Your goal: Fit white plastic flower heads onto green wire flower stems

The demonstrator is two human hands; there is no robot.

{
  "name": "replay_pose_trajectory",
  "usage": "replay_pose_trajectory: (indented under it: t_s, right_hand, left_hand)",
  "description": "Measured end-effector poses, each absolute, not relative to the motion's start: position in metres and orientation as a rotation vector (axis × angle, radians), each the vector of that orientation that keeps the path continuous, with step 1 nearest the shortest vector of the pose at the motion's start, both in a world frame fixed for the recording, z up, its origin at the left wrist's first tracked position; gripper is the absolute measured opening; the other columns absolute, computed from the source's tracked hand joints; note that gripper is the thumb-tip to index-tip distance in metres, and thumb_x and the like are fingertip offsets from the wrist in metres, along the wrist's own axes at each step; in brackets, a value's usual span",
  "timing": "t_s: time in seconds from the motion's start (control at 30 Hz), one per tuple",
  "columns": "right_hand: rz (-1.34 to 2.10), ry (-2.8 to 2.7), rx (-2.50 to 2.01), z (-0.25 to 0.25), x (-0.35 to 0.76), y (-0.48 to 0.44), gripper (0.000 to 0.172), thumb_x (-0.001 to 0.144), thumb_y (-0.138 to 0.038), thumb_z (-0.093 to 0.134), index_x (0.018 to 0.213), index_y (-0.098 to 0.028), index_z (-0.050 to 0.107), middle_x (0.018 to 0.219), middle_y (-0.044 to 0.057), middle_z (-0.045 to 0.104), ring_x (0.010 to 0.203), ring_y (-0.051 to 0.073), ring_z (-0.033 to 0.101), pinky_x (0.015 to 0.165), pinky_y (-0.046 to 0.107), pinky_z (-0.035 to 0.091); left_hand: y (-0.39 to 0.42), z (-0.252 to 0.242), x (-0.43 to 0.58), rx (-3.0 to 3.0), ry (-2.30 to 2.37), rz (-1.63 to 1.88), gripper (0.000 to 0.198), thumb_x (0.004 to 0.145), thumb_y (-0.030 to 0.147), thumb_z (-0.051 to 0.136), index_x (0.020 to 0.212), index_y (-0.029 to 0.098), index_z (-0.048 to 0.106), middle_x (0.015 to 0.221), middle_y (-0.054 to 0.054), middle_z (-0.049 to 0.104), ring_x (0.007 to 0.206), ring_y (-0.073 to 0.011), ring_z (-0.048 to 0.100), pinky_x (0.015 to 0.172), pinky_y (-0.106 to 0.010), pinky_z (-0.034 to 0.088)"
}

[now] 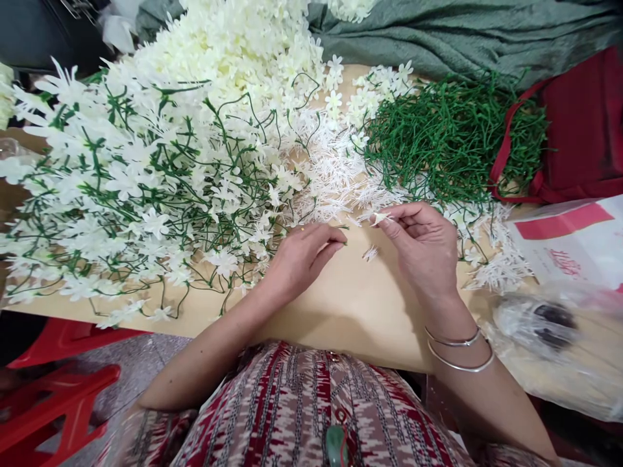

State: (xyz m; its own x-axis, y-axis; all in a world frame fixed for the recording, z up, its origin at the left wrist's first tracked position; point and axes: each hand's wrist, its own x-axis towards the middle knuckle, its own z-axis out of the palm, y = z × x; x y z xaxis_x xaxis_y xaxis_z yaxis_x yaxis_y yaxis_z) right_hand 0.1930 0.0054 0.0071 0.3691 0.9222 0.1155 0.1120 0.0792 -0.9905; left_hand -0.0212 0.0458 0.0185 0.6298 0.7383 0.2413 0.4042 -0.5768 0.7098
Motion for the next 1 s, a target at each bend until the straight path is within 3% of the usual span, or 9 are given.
replay_pose_trajectory:
  t_s: [0.17, 0.33, 0.7, 1.0]
  right_hand:
    - [1.123, -1.153, -1.379, 0.014, 0.194, 0.002, 0.015, 0.085, -0.040, 0.082, 0.087, -0.027, 0.075, 0.077, 0.001, 0.072, 0.066, 0.017, 0.062, 0.060, 0.032, 0.051]
    - [1.196, -1.210, -1.322, 0.019, 0.188, 0.003, 0.017, 0.085, -0.040, 0.081, 0.085, -0.025, 0.073, 0.087, 0.002, 0.073, 0.075, 0.016, 0.063, 0.068, 0.030, 0.052]
    - [1.227, -1.214, -1.340, 0.015, 0.185, 0.004, 0.020, 0.081, -0.039, 0.083, 0.082, -0.023, 0.072, 0.079, 0.001, 0.071, 0.074, 0.015, 0.063, 0.070, 0.029, 0.053]
    - [1.189, -1.214, -1.381, 0.016, 0.181, 0.001, 0.013, 0.080, -0.035, 0.082, 0.080, -0.025, 0.074, 0.078, 0.001, 0.074, 0.072, 0.017, 0.066, 0.069, 0.031, 0.054]
  left_hand:
    - [0.045, 0.010, -0.017, 1.602, 0.881, 0.870, 0.022, 0.102, 0.039, 0.064, 0.105, 0.018, 0.068, 0.094, -0.005, 0.076, 0.087, -0.0142, 0.072, 0.082, -0.026, 0.057]
    - [0.040, 0.001, -0.014, 1.431, 0.856, 0.828, 0.033, 0.099, 0.051, 0.066, 0.099, 0.018, 0.069, 0.085, -0.004, 0.077, 0.078, -0.0140, 0.073, 0.079, -0.027, 0.058]
    - [0.037, -0.002, -0.014, 1.476, 0.834, 0.816, 0.041, 0.097, 0.058, 0.066, 0.100, 0.018, 0.071, 0.084, -0.004, 0.078, 0.076, -0.0141, 0.073, 0.075, -0.027, 0.058]
    - [0.037, -0.001, -0.015, 1.582, 0.832, 0.799, 0.037, 0.100, 0.054, 0.063, 0.096, 0.018, 0.071, 0.081, -0.004, 0.077, 0.074, -0.0137, 0.072, 0.071, -0.026, 0.056]
